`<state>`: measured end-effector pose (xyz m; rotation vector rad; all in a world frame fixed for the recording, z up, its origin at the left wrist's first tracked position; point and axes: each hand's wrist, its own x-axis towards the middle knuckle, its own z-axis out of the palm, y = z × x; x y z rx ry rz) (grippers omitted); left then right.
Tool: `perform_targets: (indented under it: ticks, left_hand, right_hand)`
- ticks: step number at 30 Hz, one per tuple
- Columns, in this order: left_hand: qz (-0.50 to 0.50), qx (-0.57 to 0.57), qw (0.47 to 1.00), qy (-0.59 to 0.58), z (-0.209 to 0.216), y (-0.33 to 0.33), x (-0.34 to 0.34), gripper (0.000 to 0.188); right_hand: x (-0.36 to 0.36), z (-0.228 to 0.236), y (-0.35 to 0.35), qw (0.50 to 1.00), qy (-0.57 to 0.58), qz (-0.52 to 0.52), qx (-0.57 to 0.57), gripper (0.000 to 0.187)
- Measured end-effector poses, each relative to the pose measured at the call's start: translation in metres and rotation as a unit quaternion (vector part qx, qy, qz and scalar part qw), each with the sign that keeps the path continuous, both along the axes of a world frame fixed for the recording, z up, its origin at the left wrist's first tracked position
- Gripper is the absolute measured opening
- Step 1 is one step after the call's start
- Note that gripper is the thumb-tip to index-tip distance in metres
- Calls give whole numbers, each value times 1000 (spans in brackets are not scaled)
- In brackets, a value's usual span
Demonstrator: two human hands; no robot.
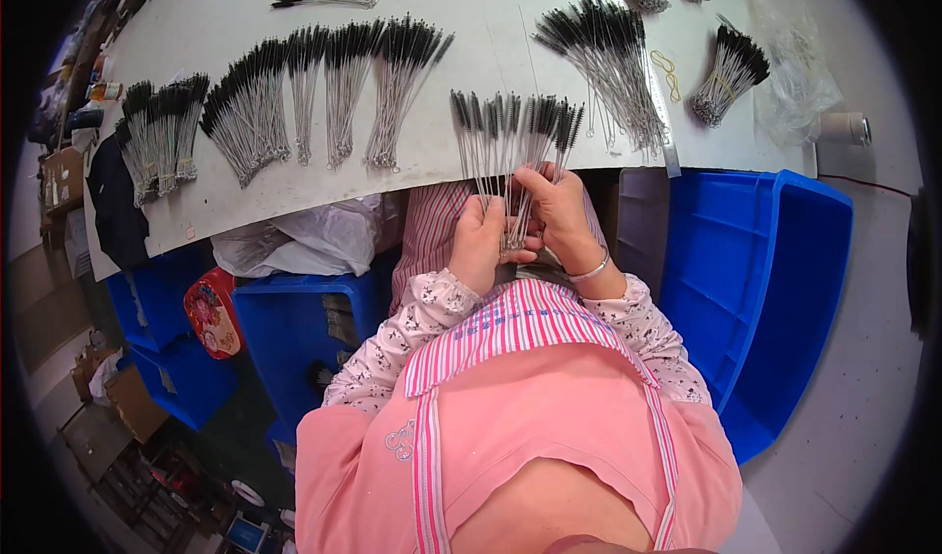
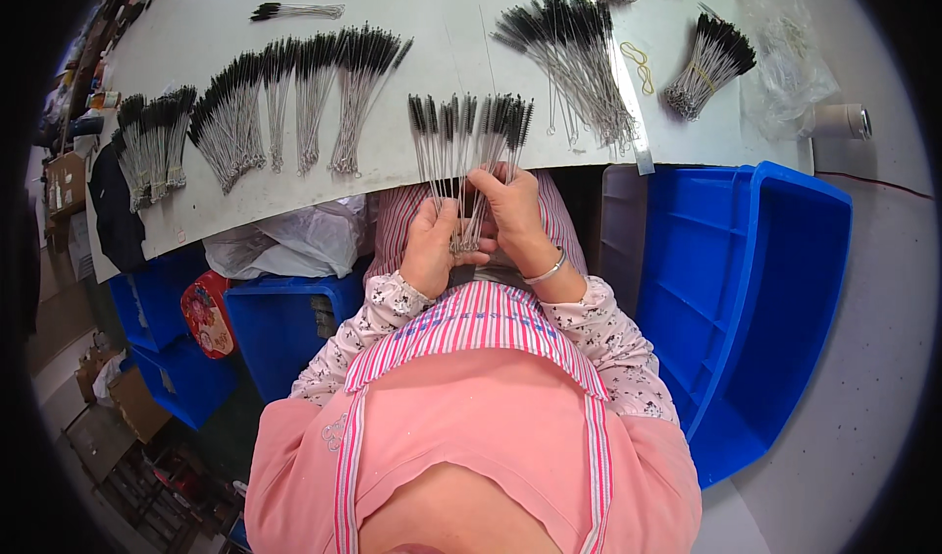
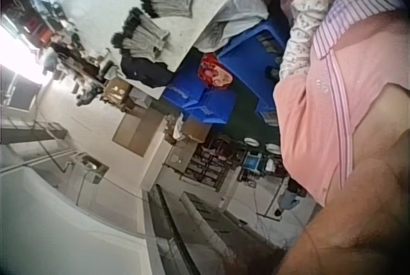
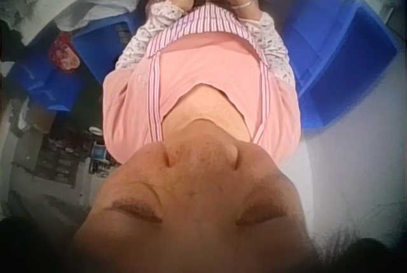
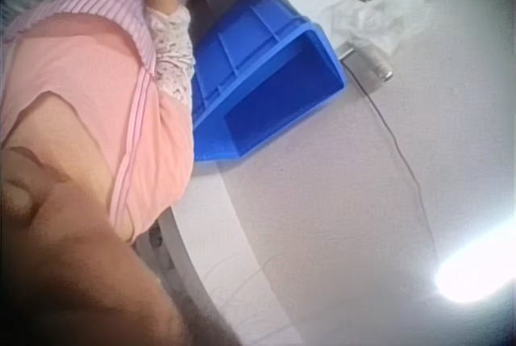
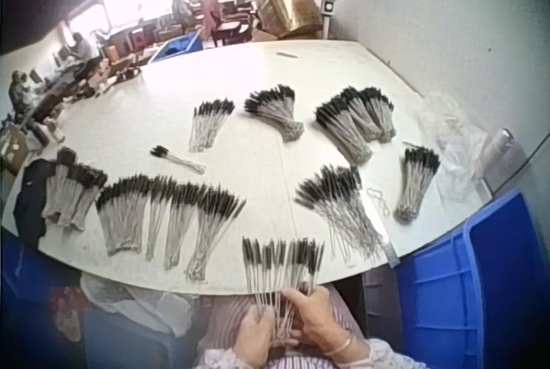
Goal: The person sorts small metal brushes with black bristles on a white table. They pick up bundles of brushes, separate them into smaller groups, and arrange them into neat rows. The person handles the brushes by hand, organizing them into distinct piles across the workspace.
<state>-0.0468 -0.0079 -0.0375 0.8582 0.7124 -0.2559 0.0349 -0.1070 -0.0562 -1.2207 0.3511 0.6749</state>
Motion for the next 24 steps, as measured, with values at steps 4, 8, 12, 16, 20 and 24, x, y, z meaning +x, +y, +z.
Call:
perform_targets:
  ticks: [4, 8, 12, 16, 20, 24]
  left_hand:
    - [6, 14, 1000, 13, -1, -1, 1, 26]
    - [-16, 17, 1000, -15, 1, 0, 0, 25]
    - [-11, 11, 1000, -20, 0, 1, 0, 25]
    - [-8, -2, 1000, -1, -3, 1, -2, 26]
    - [-17, -40, 999, -4, -5, 3, -2, 31]
    - [-54, -123, 991, -8, -9, 8, -6, 34]
  right_hand:
    - [-1, 3, 2, 997, -50, 30, -46, 15]
    - [0, 2, 1, 998, -33, 36, -34, 20]
    - [-1, 3, 0, 1000, -12, 14, -8, 19]
    - [0, 6, 1, 1000, 2, 18, -5, 20]
    - [0, 6, 1, 999, 13, 26, 20, 21]
    - [1, 12, 0, 998, -4, 62, -4, 21]
